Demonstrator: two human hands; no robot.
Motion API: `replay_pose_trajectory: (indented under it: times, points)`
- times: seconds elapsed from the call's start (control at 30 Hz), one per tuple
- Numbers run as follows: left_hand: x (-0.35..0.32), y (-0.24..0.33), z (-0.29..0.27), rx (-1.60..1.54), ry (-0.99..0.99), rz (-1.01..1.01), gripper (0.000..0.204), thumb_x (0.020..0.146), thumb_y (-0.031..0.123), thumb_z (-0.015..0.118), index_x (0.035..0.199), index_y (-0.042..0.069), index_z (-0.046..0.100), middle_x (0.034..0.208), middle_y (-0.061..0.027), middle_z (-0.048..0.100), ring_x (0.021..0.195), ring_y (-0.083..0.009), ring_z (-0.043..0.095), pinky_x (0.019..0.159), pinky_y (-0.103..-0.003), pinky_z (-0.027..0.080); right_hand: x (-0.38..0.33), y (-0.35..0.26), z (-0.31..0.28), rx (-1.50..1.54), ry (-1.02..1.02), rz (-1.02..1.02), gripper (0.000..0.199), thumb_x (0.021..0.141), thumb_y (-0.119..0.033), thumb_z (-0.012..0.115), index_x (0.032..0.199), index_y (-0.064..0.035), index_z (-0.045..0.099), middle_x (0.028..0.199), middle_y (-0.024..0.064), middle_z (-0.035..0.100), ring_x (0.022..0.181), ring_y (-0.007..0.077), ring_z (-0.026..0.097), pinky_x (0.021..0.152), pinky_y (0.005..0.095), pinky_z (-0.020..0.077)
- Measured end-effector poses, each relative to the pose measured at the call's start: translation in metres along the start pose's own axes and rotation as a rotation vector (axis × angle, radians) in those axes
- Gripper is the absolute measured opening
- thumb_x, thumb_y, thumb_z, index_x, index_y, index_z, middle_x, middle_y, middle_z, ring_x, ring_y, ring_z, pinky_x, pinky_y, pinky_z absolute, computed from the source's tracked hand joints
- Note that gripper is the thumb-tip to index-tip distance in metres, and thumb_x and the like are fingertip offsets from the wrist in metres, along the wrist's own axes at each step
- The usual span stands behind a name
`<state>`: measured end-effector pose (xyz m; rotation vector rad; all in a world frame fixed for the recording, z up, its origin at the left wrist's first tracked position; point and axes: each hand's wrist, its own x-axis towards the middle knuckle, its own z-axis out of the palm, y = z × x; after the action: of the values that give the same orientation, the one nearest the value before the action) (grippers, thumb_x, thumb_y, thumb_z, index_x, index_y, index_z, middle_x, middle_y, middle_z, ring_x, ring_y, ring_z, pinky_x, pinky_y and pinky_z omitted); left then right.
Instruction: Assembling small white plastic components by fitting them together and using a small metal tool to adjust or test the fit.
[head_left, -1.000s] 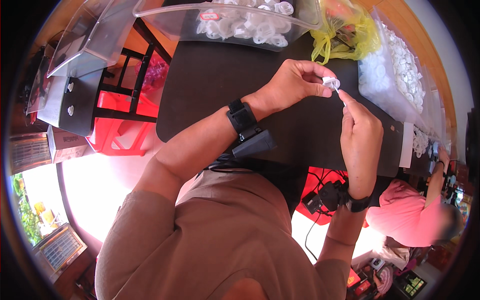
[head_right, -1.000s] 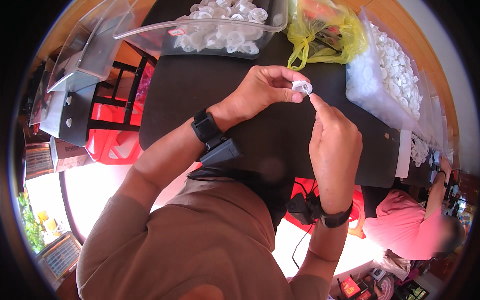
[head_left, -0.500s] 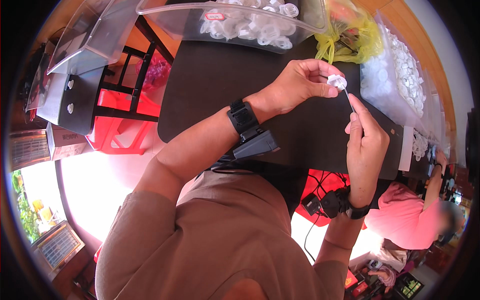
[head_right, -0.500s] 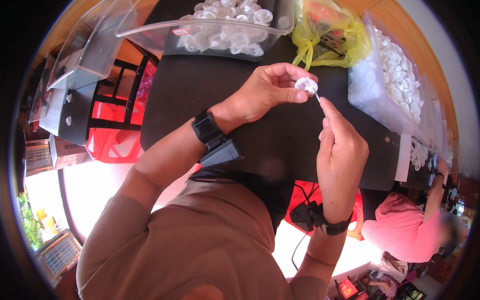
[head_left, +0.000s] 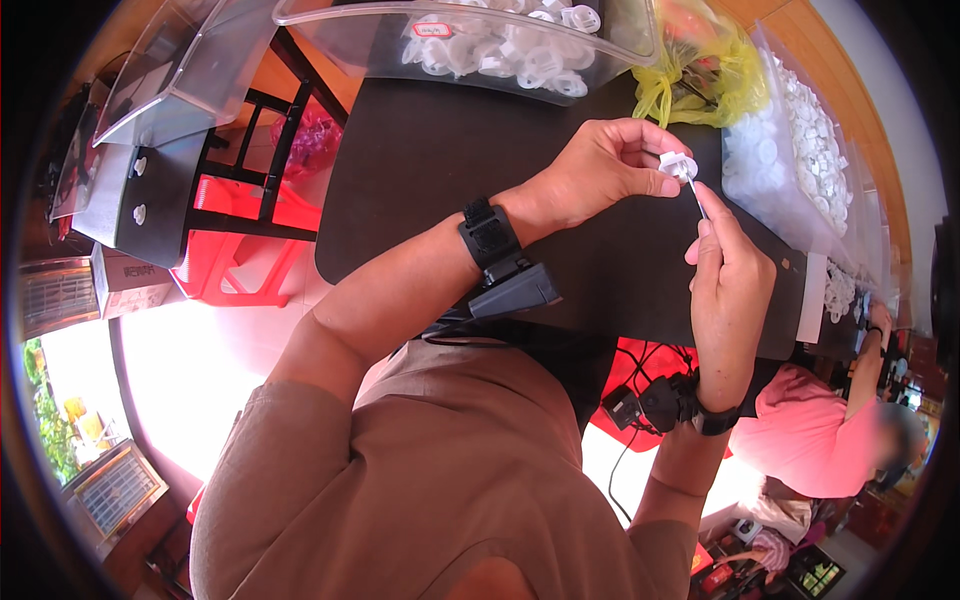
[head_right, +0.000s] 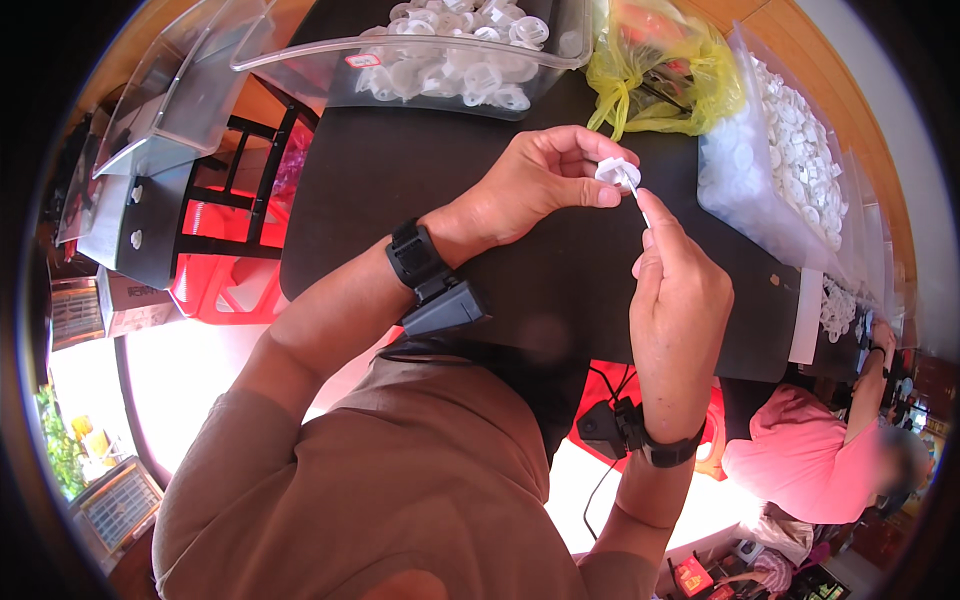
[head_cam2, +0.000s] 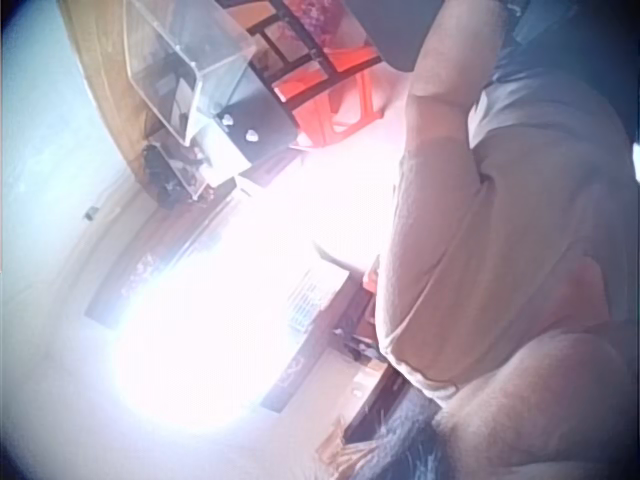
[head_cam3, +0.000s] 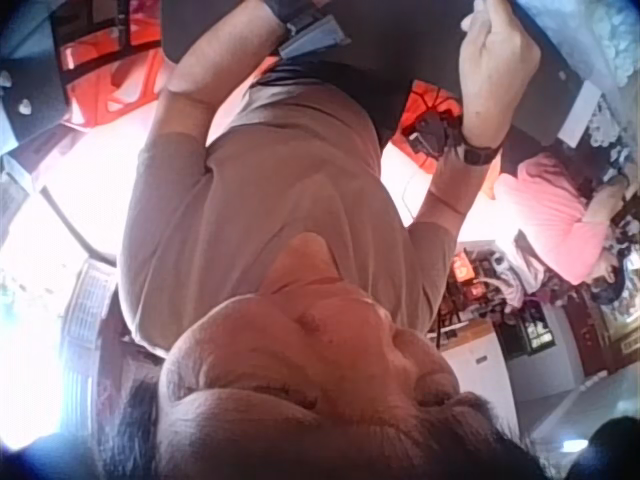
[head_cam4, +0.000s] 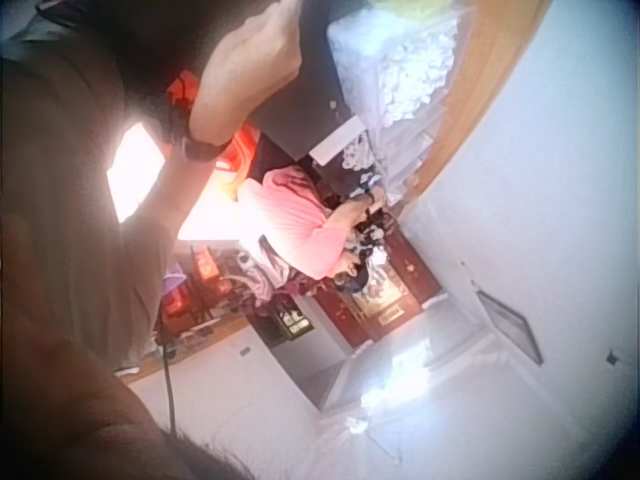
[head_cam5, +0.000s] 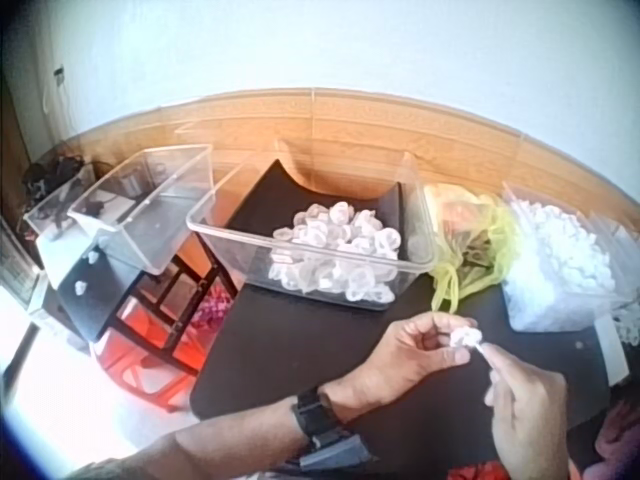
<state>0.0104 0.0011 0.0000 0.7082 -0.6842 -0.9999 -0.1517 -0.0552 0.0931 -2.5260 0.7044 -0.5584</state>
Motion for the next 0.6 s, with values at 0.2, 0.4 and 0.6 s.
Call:
replay_pose_trajectory:
  times: [0.2,0.4,0.6]
  points:
    - [-0.001,0.0,-0.001,0.048,-0.001,0.02,0.031,0.082,-0.001,0.074,0.111,0.001,0.065,0.111,-0.0078,0.068,0.1,-0.0136,0.065,0.091,-0.028,0.054,0.003,-0.001,-0.001,-0.077,-0.031,-0.011,0.034,0.088,0.005,0.052,0.118,-0.0021,0.065,0.079,0.0203,0.063,0.065,0.0274,0.064,0.064,0.0361,0.0502]
    - [-0.001,0.0,-0.004,0.215,-0.015,0.018,0.028,0.083,-0.003,0.072,0.11,0.001,0.067,0.107,-0.0081,0.069,0.096,-0.0131,0.066,0.089,-0.028,0.055,0.008,0.004,-0.008,-0.155,-0.019,-0.156,0.028,0.089,0.001,0.054,0.114,-0.0014,0.065,0.093,0.0236,0.066,0.081,0.0397,0.065,0.068,0.0423,0.0509]
    - [0.0,-0.001,-0.003,0.18,-0.021,0.024,0.029,0.083,-0.004,0.072,0.111,0.0,0.066,0.108,-0.0082,0.069,0.097,-0.0136,0.066,0.089,-0.028,0.055,0.009,0.009,-0.013,-0.096,-0.098,-0.069,0.029,0.089,0.002,0.054,0.115,-0.0027,0.066,0.082,0.0221,0.065,0.068,0.0353,0.064,0.064,0.0383,0.0494]
